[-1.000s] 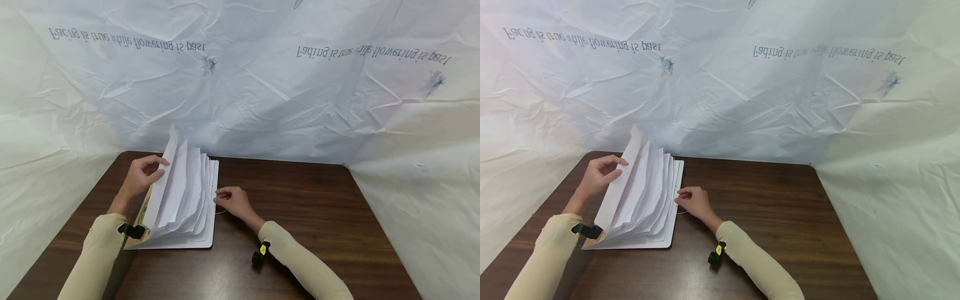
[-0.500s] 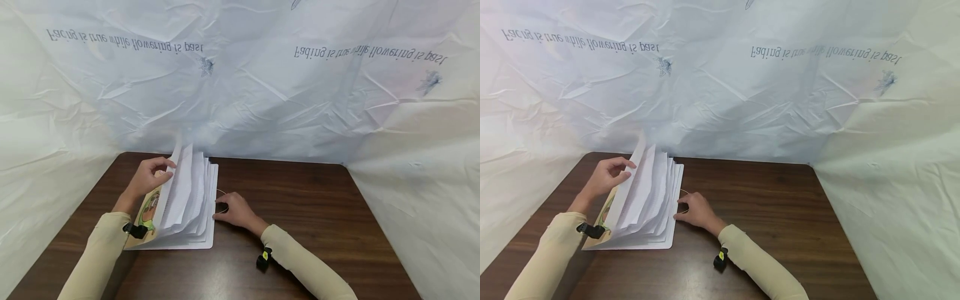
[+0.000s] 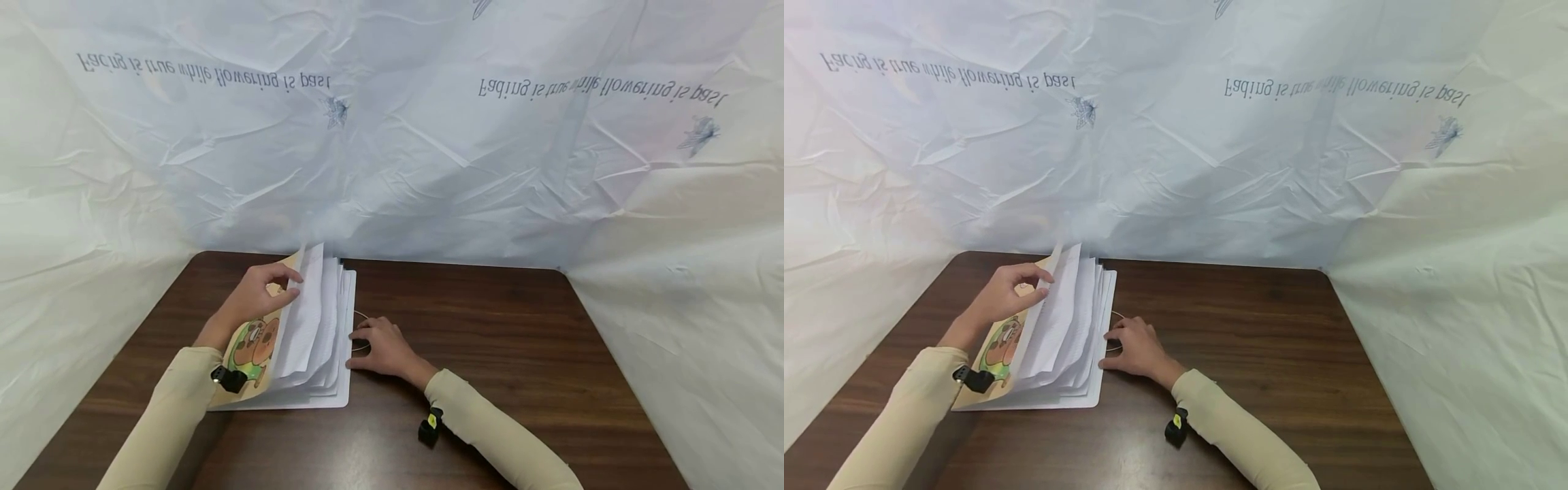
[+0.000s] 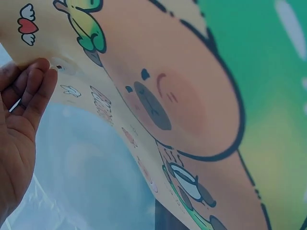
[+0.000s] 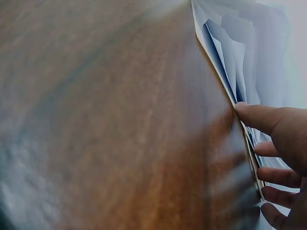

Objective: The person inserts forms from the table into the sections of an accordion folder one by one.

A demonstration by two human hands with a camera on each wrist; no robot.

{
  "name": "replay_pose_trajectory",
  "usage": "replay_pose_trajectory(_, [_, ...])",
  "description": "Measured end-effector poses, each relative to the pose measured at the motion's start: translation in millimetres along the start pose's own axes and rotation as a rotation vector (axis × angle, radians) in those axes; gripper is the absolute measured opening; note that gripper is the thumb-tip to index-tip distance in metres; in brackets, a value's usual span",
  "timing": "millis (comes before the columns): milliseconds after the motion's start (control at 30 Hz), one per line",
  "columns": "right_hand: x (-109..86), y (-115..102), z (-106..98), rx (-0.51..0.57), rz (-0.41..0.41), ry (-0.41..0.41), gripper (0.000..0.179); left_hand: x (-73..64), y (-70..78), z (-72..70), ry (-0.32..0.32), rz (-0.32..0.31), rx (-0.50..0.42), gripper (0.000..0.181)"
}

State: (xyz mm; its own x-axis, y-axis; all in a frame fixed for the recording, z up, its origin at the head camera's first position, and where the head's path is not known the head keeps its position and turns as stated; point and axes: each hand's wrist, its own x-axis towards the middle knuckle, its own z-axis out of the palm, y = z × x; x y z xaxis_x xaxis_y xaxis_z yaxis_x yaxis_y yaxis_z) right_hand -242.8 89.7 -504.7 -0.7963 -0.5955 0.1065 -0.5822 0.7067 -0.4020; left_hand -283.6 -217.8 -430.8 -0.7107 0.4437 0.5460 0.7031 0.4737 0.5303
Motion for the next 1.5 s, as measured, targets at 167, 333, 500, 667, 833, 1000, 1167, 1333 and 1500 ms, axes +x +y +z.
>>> replay_pose_trajectory(167, [-0.8, -2.3, -1.9, -0.021, 0.008, -0.016, 0.053, 4.3, 0.2, 7.5, -0.068, 0.018, 0.059, 0.017])
replay_pose_trajectory(333, [-0.6, -4.3, -2.7, -0.021, 0.013, -0.017, 0.053, 8.1, 3.9, 15.1, -0.143, -0.015, 0.079, 0.020])
replay_pose_trajectory(500, [-0.4, -4.0, -1.3, -0.018, 0.021, -0.013, 0.052, 12.7, 4.9, 25.0, -0.203, 0.005, 0.139, 0.022])
replay_pose_trajectory(667, [0.6, -3.5, -0.1, -0.010, 0.021, -0.015, 0.052, 16.6, 5.4, 32.5, -0.235, 0.031, 0.170, 0.020])
replay_pose_trajectory(833, [0.8, -3.6, -0.4, -0.011, 0.038, -0.024, 0.052, 17.7, 4.1, 39.4, -0.280, 0.004, 0.152, 0.018])
replay_pose_trajectory(1000, [1.4, -4.1, -0.5, -0.013, 0.047, -0.027, 0.052, 17.4, 2.3, 45.4, -0.297, 0.005, 0.136, 0.018])
replay_pose_trajectory(1167, [2.0, -4.0, -0.4, -0.010, 0.052, -0.028, 0.053, 16.5, 2.6, 49.7, -0.327, 0.005, 0.136, 0.020])
replay_pose_trajectory(1333, [1.8, -4.2, -0.6, -0.005, 0.062, -0.039, 0.053, 14.6, 4.1, 52.1, -0.342, 0.002, 0.165, 0.023])
replay_pose_trajectory(1500, [1.8, -4.0, -1.2, -0.003, 0.070, -0.044, 0.053, 13.0, 5.5, 53.9, -0.350, 0.001, 0.186, 0.028])
